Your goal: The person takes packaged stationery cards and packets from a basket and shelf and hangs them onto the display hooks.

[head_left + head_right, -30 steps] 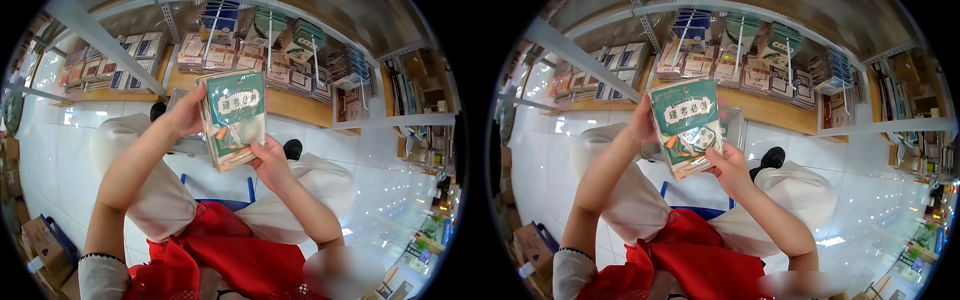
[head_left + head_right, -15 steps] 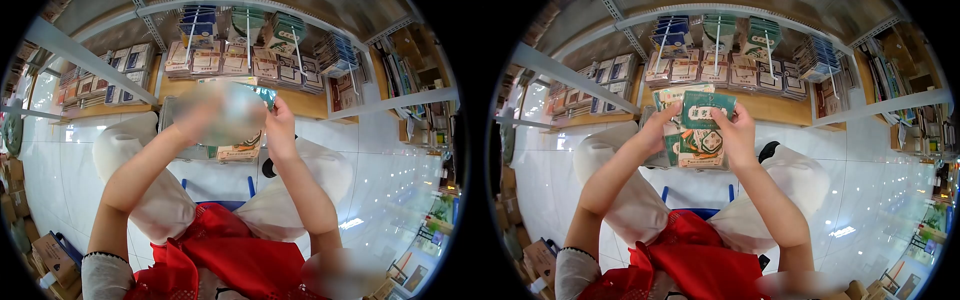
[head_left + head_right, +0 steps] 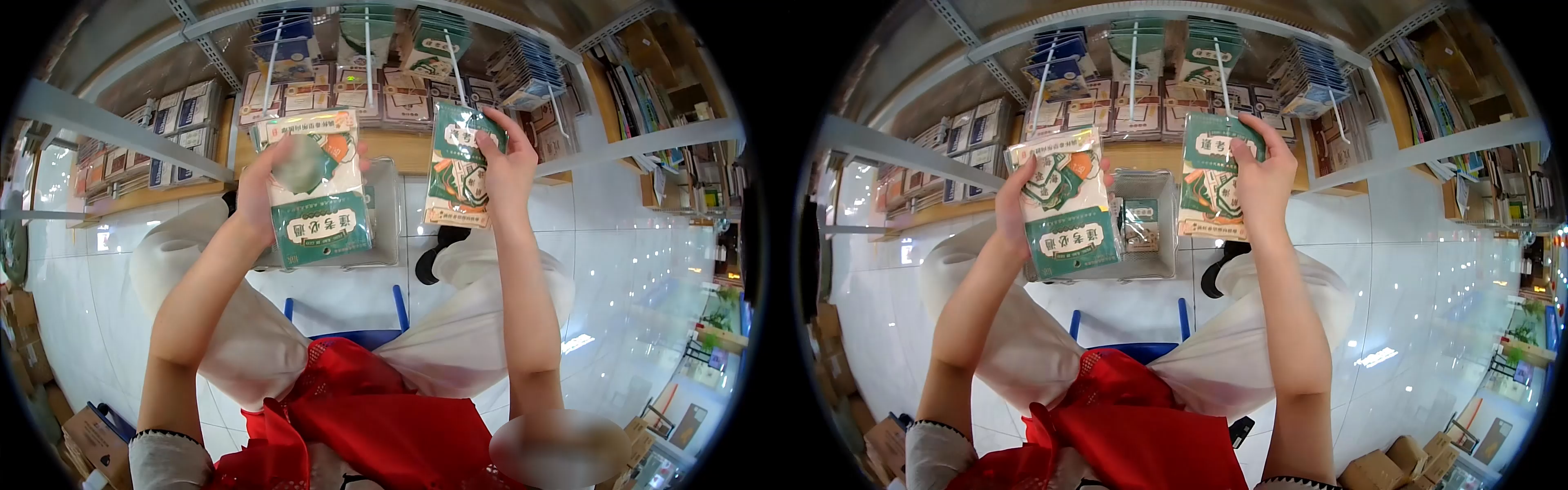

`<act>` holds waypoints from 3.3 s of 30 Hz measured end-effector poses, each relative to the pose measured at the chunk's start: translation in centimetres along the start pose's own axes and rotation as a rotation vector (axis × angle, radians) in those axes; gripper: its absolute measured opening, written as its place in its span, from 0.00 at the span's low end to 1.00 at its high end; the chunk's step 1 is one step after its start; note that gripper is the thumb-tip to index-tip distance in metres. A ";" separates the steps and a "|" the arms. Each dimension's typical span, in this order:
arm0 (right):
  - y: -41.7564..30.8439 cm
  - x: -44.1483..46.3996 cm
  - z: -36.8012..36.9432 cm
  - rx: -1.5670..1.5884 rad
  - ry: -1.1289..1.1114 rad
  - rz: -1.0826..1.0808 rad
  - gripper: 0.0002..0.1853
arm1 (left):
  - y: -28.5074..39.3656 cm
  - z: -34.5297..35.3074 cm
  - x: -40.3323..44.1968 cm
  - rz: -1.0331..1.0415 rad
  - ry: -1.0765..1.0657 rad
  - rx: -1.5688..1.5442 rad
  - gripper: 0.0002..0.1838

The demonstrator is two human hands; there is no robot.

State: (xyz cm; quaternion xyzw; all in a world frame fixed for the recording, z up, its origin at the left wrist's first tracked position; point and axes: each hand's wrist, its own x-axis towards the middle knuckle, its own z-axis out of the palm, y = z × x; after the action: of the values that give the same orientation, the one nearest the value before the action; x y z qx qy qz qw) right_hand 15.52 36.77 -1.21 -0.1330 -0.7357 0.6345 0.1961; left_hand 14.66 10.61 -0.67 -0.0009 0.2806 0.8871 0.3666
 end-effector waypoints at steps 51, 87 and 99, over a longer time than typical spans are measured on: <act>-1.0 -1.7 5.4 -0.161 -0.331 -0.172 0.19 | 0.4 -1.6 2.9 0.521 0.362 -0.009 0.29; -4.8 6.3 -1.1 0.890 0.079 0.138 0.14 | -1.2 0.4 2.4 0.066 0.144 0.472 0.21; -3.2 1.0 4.8 -0.777 -0.387 -0.619 0.15 | 0.3 -0.1 2.4 0.086 0.331 1.320 0.12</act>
State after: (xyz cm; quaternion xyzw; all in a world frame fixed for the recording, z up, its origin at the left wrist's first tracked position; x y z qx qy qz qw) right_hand 12.61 32.43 1.52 0.1468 -0.9440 0.2407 0.1712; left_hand 12.68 11.97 -1.15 0.0984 0.8150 0.5322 0.2069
